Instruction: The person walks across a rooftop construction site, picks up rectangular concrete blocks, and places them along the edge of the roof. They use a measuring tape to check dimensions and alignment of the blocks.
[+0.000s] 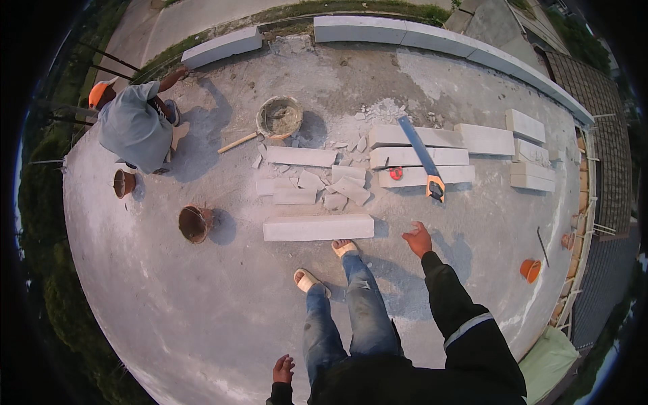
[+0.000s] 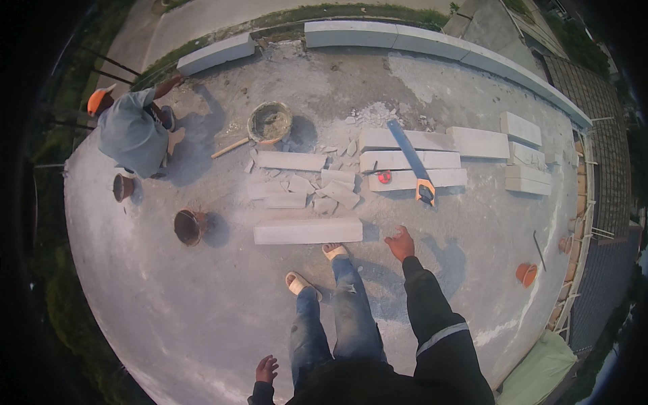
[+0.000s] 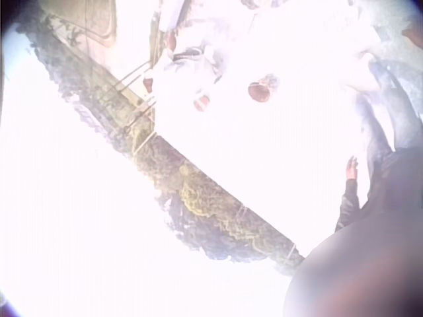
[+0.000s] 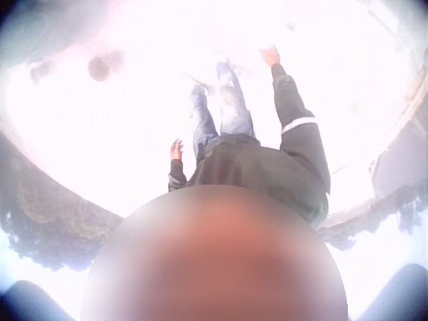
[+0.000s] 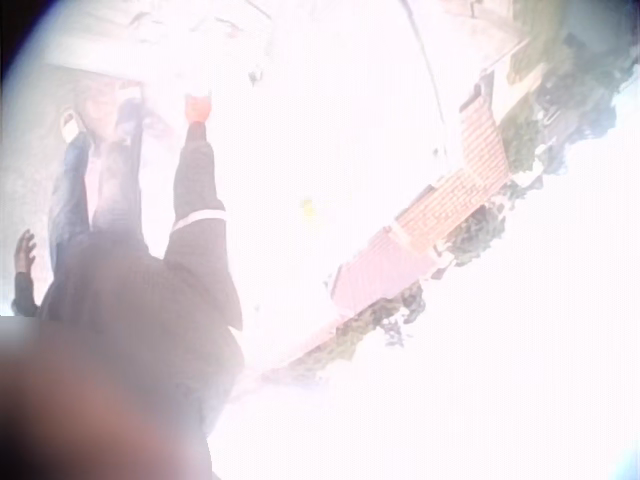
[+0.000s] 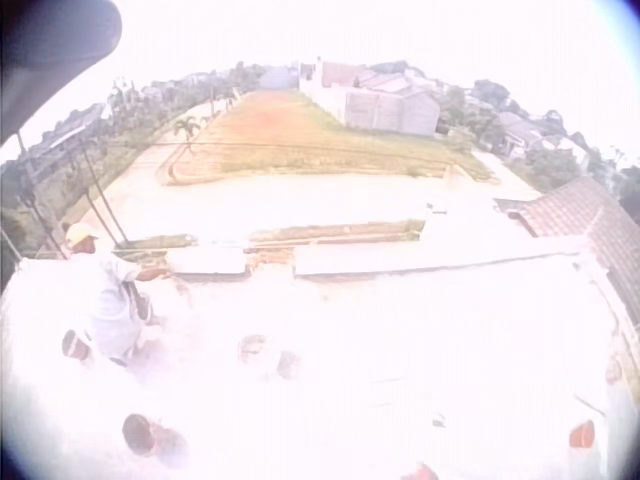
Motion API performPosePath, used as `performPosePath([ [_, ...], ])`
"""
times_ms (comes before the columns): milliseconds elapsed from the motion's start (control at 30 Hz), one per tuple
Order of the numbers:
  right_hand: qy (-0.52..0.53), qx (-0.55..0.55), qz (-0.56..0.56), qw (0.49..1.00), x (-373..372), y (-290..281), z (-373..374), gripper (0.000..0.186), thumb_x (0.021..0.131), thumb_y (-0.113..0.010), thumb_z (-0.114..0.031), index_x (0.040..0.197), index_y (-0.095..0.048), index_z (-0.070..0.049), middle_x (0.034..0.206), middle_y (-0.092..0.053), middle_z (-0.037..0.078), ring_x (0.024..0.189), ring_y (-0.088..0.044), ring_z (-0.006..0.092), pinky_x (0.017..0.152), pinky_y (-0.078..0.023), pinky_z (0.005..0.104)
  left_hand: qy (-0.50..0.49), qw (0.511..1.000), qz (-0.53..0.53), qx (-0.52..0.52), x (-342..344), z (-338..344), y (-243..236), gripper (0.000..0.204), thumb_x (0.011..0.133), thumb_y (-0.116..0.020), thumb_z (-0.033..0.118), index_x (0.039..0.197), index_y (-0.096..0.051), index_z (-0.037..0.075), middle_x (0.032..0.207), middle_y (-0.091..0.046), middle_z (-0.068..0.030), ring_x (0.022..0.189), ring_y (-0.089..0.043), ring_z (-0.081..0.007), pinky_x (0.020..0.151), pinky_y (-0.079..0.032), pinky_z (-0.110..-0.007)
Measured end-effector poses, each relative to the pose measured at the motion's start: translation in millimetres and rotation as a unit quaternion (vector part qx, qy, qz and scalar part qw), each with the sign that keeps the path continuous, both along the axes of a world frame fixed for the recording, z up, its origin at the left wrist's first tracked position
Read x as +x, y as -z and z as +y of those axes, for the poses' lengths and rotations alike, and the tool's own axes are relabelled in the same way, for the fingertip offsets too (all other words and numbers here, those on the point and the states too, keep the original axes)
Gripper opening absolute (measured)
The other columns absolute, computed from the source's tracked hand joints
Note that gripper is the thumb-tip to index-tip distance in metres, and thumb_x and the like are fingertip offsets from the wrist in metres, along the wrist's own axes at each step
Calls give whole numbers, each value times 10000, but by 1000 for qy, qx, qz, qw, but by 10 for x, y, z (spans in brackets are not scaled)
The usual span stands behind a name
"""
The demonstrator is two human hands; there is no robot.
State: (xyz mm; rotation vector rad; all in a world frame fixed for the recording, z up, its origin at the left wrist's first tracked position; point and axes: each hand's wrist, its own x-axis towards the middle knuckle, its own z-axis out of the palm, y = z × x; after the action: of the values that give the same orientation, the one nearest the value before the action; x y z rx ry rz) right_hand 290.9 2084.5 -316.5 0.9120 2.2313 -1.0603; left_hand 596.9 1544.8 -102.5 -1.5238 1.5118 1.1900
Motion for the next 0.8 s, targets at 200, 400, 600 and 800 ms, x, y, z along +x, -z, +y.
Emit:
performPosePath([
  [200,-133,41,-52,989,-346,666,-268,885,778,-842,-310,1490,-374,-73,1300,-567,203,1171,-600,365,958,-505,468,33,996,-56,53,329,306,243,474,970,-615,325,1368,-559,73,1219,-685,-98,1083,-662,-267,840,-525,-435],
  [400,-302,84,-34,949,-393,1633,-959,1021,682,-870,-342,1517,-325,-121,1343,-514,190,1221,-553,383,1007,-461,495,19,996,8,84,99,639,347,515,1000,-579,431,1394,-577,100,1275,-661,-81,1151,-617,-211,950,-486,-391],
  [600,-433,57,-1,899,-545,2483,-1861,1058,648,-870,-364,1529,-330,-133,1318,-519,159,1274,-502,349,1052,-392,495,-38,996,-3,82,-55,902,507,491,1011,-569,412,1374,-585,82,1251,-664,-75,1138,-621,-207,938,-489,-383],
  [800,-383,27,-3,923,-483,2898,-2492,960,719,-829,-349,1523,-350,-136,1372,-484,172,1281,-480,369,1077,-376,503,-45,988,-69,134,738,1069,727,474,1014,-589,352,1401,-566,81,1326,-625,-104,1215,-570,-222,1014,-444,-370],
])
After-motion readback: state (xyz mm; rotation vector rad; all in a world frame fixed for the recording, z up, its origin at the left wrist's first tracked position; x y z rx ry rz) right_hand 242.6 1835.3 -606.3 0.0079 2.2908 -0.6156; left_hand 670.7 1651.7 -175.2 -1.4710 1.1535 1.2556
